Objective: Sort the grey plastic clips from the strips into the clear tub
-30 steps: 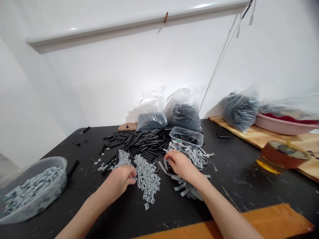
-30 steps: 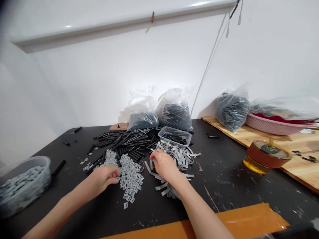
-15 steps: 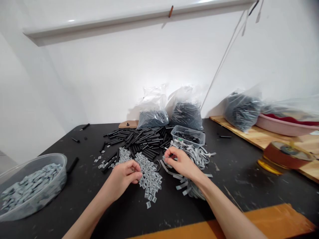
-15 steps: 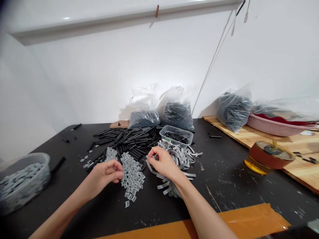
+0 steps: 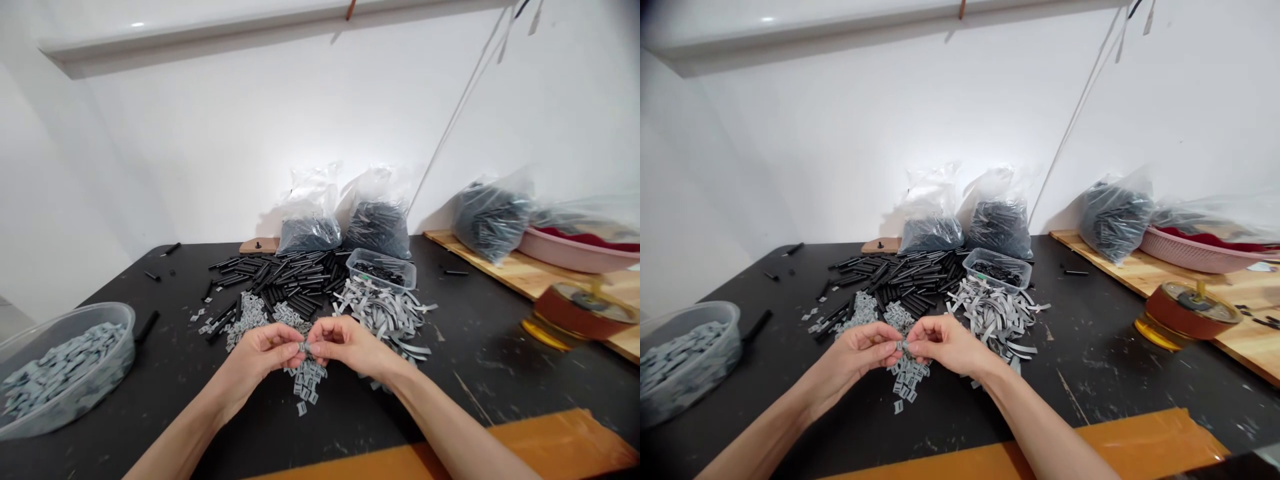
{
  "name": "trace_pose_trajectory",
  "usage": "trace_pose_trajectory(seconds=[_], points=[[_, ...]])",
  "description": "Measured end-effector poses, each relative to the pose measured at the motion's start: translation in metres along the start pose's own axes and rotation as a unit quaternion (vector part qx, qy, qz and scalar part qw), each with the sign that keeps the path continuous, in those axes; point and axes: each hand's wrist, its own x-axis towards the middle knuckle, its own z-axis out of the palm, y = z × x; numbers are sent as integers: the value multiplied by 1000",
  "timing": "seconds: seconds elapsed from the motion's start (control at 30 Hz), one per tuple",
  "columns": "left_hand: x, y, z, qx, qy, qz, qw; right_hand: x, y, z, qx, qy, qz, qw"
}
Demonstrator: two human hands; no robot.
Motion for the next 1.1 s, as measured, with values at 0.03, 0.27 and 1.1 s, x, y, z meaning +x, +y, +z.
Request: trace_pose_trajectory(seconds=[0.03,0.27,1.1], points=[[0,-1,0,4,-3,0,1000,0,1,0,6,-7,4,1000],[1,-5,-3,39,-21,2,999,0,4,0,26,-12,42,999],[-1,1,6,14,-14,-29,999,4,6,3,107,25,37,993]])
